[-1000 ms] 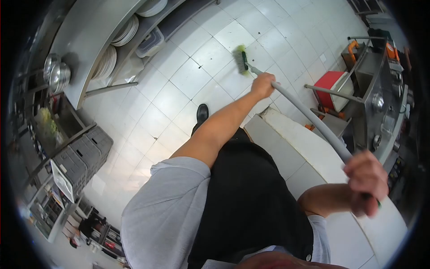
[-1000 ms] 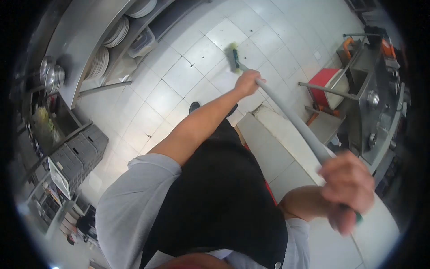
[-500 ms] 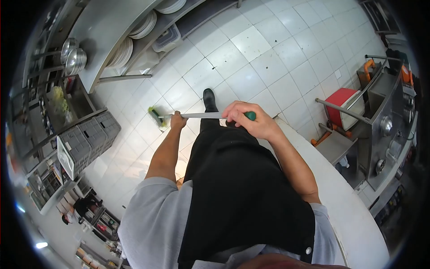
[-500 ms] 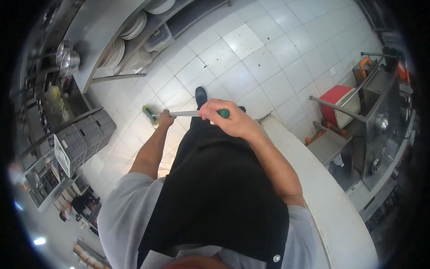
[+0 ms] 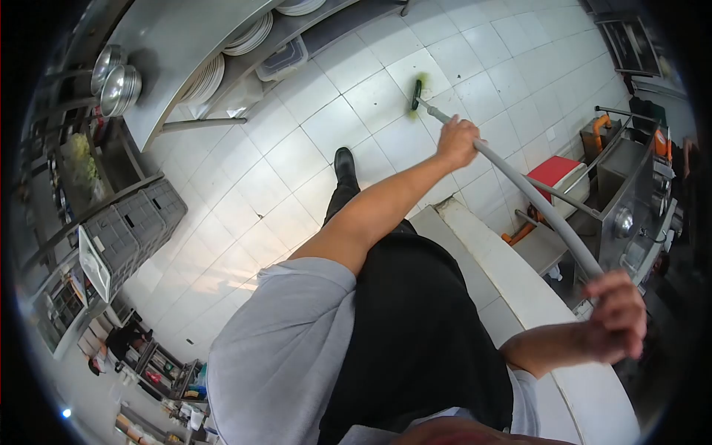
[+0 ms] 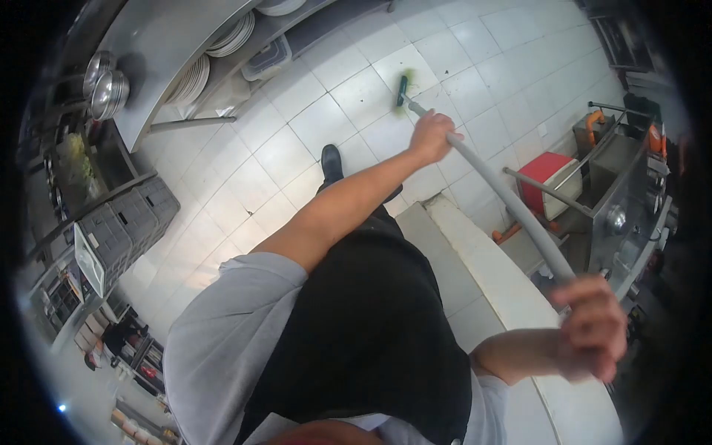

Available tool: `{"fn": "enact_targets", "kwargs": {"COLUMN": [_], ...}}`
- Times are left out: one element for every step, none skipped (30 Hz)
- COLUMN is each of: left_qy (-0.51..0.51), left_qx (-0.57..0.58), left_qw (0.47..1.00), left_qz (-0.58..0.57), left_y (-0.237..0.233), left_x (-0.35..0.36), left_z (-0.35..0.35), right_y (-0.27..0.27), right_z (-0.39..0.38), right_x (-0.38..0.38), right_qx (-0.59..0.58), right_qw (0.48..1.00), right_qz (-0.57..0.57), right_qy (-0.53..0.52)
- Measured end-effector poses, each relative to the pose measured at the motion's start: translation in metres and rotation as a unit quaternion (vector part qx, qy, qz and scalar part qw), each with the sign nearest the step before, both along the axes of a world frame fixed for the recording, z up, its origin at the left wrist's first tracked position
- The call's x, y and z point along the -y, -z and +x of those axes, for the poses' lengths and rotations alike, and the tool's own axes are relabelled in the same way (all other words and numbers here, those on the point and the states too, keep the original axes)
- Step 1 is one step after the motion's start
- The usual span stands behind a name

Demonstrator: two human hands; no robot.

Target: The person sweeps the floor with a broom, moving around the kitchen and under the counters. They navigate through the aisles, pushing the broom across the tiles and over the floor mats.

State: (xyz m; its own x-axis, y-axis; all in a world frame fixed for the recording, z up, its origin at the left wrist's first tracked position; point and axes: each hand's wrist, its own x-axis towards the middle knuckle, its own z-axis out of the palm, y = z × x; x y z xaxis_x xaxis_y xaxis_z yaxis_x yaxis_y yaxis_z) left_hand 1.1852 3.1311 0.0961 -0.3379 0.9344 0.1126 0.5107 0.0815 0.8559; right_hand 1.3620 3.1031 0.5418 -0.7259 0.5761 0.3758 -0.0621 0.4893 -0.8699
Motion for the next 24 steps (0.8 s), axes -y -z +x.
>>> {"fn": "enact_targets", "kwargs": {"left_qy": [0.001,-0.004,-0.011,-0.024,-0.039,-0.051,-0.062,-0.073,-0.071,-0.119,-0.149,-0.153,-0.167,-0.204,-0.262,-0.276,-0.291,-0.253,-0.215,-0.152,-0.146,-0.114,-0.126,-0.128], "left_qx": [0.002,0.021,0.039,0.041,0.041,0.015,-0.012,-0.001,-0.009,-0.051,-0.09,-0.131,-0.152,-0.098,-0.04,-0.03,-0.017,-0.029,-0.041,-0.117,-0.082,0.011,0.016,-0.025], "left_qw": [1.0,1.0,0.999,0.998,0.997,0.998,0.998,0.997,0.994,0.986,0.961,0.949,0.908,0.875,0.838,0.856,0.873,0.911,0.943,0.968,0.982,0.99,0.988,0.991], "left_qz": [0.0,0.01,0.02,0.035,0.049,0.029,0.009,-0.034,-0.086,-0.108,-0.216,-0.242,-0.353,-0.427,-0.478,-0.436,-0.392,-0.324,-0.252,-0.159,-0.083,-0.078,-0.087,-0.011], "left_y": [-0.017,-0.044,-0.062,-0.054,-0.036,-0.023,-0.013,-0.006,0.032,0.032,0.05,0.082,0.119,0.122,0.124,0.131,0.154,0.179,0.199,0.18,0.174,0.146,0.15,0.144], "left_x": [0.008,0.023,0.041,0.063,0.092,0.125,0.16,0.196,0.233,0.26,0.294,0.332,0.365,0.377,0.377,0.368,0.357,0.334,0.302,0.254,0.207,0.16,0.119,0.081], "left_z": [-0.002,-0.007,-0.014,-0.021,-0.03,-0.047,-0.069,-0.093,-0.12,-0.146,-0.171,-0.201,-0.227,-0.248,-0.259,-0.265,-0.267,-0.263,-0.252,-0.237,-0.219,-0.206,-0.182,-0.167], "right_y": [-0.017,-0.029,-0.038,-0.042,-0.034,-0.016,0.008,0.041,0.078,0.11,0.143,0.176,0.19,0.201,0.208,0.204,0.192,0.18,0.172,0.161,0.139,0.115,0.098,0.082], "right_z": [0.008,0.016,0.021,0.021,0.014,0.007,-0.001,-0.024,-0.05,-0.061,-0.105,-0.139,-0.173,-0.2,-0.218,-0.222,-0.224,-0.222,-0.213,-0.202,-0.193,-0.185,-0.179,-0.172], "right_x": [0.002,0.004,0.004,0.003,-0.002,-0.009,-0.017,-0.022,-0.02,-0.014,-0.007,0.008,0.021,0.038,0.048,0.047,0.042,0.037,0.028,0.017,0.008,-0.001,-0.008,-0.016], "right_qx": [-0.029,-0.029,-0.036,-0.044,-0.048,-0.065,-0.083,-0.109,-0.134,-0.026,-0.049,-0.018,0.075,0.077,0.079,0.078,0.098,0.119,0.077,0.036,0.024,0.012,-0.002,0.003], "right_qw": [1.0,1.0,0.999,0.997,0.996,0.991,0.982,0.97,0.955,0.953,0.93,0.918,0.919,0.916,0.912,0.911,0.921,0.929,0.948,0.964,0.966,0.965,0.977,0.987], "right_qz": [-0.005,-0.005,-0.036,-0.067,-0.069,-0.115,-0.16,-0.208,-0.257,-0.301,-0.355,-0.385,-0.371,-0.369,-0.366,-0.369,-0.339,-0.309,-0.277,-0.24,-0.252,-0.262,-0.213,-0.164], "right_qy": [0.011,0.011,0.001,-0.011,-0.015,-0.032,-0.049,-0.058,-0.066,-0.029,-0.086,-0.096,-0.109,-0.138,-0.168,-0.166,-0.165,-0.164,-0.137,-0.11,-0.061,-0.013,0.006,0.003]}}
